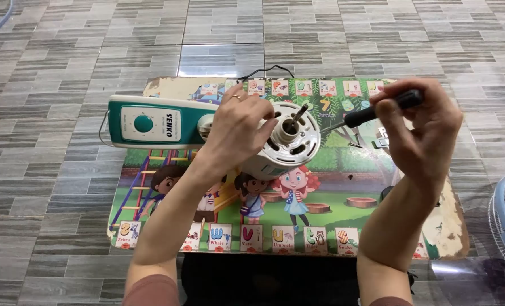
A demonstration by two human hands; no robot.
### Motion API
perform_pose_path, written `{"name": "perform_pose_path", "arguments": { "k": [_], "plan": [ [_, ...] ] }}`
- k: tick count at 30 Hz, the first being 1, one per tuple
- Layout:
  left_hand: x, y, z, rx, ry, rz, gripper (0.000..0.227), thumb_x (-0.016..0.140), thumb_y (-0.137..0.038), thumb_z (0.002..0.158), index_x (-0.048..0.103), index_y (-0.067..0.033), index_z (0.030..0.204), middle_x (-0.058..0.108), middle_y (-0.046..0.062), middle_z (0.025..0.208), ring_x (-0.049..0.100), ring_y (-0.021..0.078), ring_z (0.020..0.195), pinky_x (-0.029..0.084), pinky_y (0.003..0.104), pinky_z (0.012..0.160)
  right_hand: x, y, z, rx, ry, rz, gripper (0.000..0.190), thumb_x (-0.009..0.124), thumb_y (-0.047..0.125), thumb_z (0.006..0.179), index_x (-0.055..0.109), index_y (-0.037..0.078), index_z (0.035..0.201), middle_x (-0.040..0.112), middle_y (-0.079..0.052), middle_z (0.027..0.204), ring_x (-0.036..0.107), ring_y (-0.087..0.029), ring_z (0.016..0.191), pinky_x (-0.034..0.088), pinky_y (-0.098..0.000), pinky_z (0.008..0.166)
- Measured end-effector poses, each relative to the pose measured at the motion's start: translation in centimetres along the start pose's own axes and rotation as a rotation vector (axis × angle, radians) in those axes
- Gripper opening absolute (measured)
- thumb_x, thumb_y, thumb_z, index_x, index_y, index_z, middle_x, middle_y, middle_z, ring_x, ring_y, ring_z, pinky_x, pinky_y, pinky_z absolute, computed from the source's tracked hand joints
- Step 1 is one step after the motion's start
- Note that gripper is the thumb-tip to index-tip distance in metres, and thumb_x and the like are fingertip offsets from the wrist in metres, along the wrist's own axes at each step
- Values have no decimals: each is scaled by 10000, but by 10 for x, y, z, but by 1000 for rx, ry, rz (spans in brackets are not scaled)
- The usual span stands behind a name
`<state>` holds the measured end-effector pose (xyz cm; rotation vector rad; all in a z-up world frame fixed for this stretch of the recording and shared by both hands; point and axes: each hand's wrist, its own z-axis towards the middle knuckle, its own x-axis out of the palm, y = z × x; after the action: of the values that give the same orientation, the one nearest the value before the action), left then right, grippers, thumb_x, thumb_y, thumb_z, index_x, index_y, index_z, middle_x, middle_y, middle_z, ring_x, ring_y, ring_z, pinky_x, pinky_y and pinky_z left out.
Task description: Reassembling the motor housing and internal components of an electric fan using a screwdriver
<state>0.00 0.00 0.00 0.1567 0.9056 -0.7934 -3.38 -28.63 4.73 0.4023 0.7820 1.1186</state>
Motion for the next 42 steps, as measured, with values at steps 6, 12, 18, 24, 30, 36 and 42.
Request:
{"name": "perform_pose_path", "arguments": {
  "k": [6,12,18,24,30,36,42],
  "plan": [
    [-9,-62,-31,173,-199,-170,219,535,161,844,587,-39,774,496,53,642,463,197,527,415,335,395,7,-25,-6,-18,-35,170,182,610,138,1132,549,-20,1197,673,-162,1056,683,-243,987,569,-337,919],
    [96,-104,-83,342,0,-119,180,701,-163,1034,636,-75,890,596,102,790,600,286,691,477,424,549,13,-8,-4,-25,-89,191,331,503,320,1156,454,-8,1156,625,-159,933,736,-298,852,618,-350,718],
    [214,-91,-78,76,283,-466,293,508,229,852,564,-49,777,516,14,673,472,171,580,391,284,476,-11,-22,-11,-33,-35,104,206,523,179,1177,502,-26,1183,661,-171,983,669,-244,894,547,-315,827],
    [240,-100,-51,-2,489,-292,118,618,18,983,720,-32,1015,635,67,862,565,199,744,512,335,641,-16,-26,-12,11,-9,-70,230,706,223,1083,676,-5,1097,639,-141,1041,503,-168,837,390,-271,692],
    [242,-97,-56,25,460,-274,162,624,-63,1005,718,-16,1128,635,86,846,612,232,740,541,357,614,20,-32,-1,-87,-106,224,326,547,368,1123,521,43,1137,703,-119,904,625,-152,651,479,-237,561],
    [203,-110,-85,137,72,-16,215,777,-269,737,616,-182,848,546,31,788,605,247,720,504,390,627,54,-33,17,-48,-135,236,164,654,102,1069,583,-45,1051,723,-168,799,604,-138,574,521,-224,528],
    [37,-119,-62,181,169,-11,369,865,-431,896,683,-125,798,682,41,763,659,244,678,510,425,630,60,-22,21,-3,-126,191,94,563,131,1106,517,50,1089,709,-119,815,507,-122,551,426,-240,561]
  ]
}}
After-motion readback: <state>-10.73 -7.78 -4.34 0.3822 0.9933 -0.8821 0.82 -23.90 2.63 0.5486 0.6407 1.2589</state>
